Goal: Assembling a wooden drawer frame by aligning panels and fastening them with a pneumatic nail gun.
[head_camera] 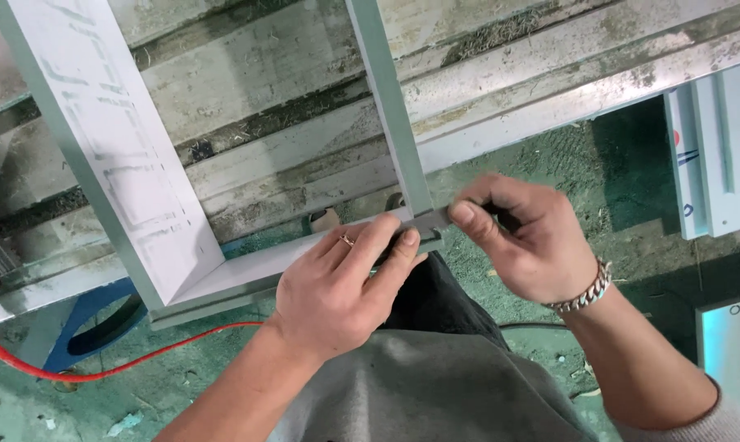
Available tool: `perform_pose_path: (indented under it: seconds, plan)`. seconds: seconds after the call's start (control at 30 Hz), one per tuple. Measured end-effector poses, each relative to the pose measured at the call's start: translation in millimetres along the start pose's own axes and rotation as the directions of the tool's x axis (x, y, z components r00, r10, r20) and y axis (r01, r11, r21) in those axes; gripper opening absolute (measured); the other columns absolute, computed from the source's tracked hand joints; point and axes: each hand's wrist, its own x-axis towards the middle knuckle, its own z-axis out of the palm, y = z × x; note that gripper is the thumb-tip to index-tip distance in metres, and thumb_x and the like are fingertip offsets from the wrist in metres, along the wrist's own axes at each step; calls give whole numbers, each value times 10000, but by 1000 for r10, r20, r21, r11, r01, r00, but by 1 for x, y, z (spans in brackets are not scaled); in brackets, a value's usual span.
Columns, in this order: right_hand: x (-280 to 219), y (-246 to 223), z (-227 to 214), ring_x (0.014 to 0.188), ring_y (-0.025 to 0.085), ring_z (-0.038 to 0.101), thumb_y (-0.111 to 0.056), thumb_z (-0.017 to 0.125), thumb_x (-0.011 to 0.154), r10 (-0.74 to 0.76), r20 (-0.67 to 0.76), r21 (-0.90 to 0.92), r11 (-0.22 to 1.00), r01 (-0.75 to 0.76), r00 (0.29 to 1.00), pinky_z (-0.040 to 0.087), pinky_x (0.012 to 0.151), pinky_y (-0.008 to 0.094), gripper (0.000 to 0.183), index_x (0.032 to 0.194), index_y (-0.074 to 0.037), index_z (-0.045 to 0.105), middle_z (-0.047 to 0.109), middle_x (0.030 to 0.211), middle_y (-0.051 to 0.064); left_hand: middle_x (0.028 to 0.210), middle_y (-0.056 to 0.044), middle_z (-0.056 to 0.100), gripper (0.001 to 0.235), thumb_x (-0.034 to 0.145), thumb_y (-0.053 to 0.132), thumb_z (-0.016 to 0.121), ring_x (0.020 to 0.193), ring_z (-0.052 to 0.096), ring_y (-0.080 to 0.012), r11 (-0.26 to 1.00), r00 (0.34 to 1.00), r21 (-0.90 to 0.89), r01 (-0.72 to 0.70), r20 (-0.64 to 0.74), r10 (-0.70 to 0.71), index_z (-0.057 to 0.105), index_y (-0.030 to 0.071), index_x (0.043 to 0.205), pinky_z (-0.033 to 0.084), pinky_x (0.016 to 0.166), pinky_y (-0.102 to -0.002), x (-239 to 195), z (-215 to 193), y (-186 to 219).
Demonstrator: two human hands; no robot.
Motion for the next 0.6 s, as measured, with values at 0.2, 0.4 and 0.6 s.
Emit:
perform_pose_path:
  seconds: [0.2, 0.4, 0.6]
  plan:
    - [-13, -5, 6, 543, 86, 424, -222, 590, 1019, 94, -33, 71, 993, -92, 995, 366, 488, 254, 202, 872, -93, 637, 532, 659, -38, 1076, -201, 651, 161, 1034, 92, 721, 781, 660, -287, 1000, 1000, -18, 5, 17, -5, 667, -11, 1145, 580, 671, -389, -1, -1, -1]
    - [-18, -6, 10, 597, 93, 386, -187, 629, 1010, 359, -16, 307, 890, -337, 933, 341, 546, 266, 207, 856, -59, 683, 476, 656, -32, 1071, -185, 664, 126, 1023, 89, 725, 800, 668, -289, 999, 1000, -39, 10, 12, -10, 686, 6, 1109, 580, 698, -386, 1, -3, -3]
    - [-13, -19, 1, 512, 151, 457, -149, 633, 1003, 478, 63, 516, 736, -439, 876, 373, 540, 311, 306, 713, -54, 656, 518, 561, 37, 1089, -107, 663, 160, 1008, 29, 695, 796, 663, -235, 998, 998, -42, 49, 39, -47, 722, 123, 1133, 546, 715, -353, -4, -6, -6]
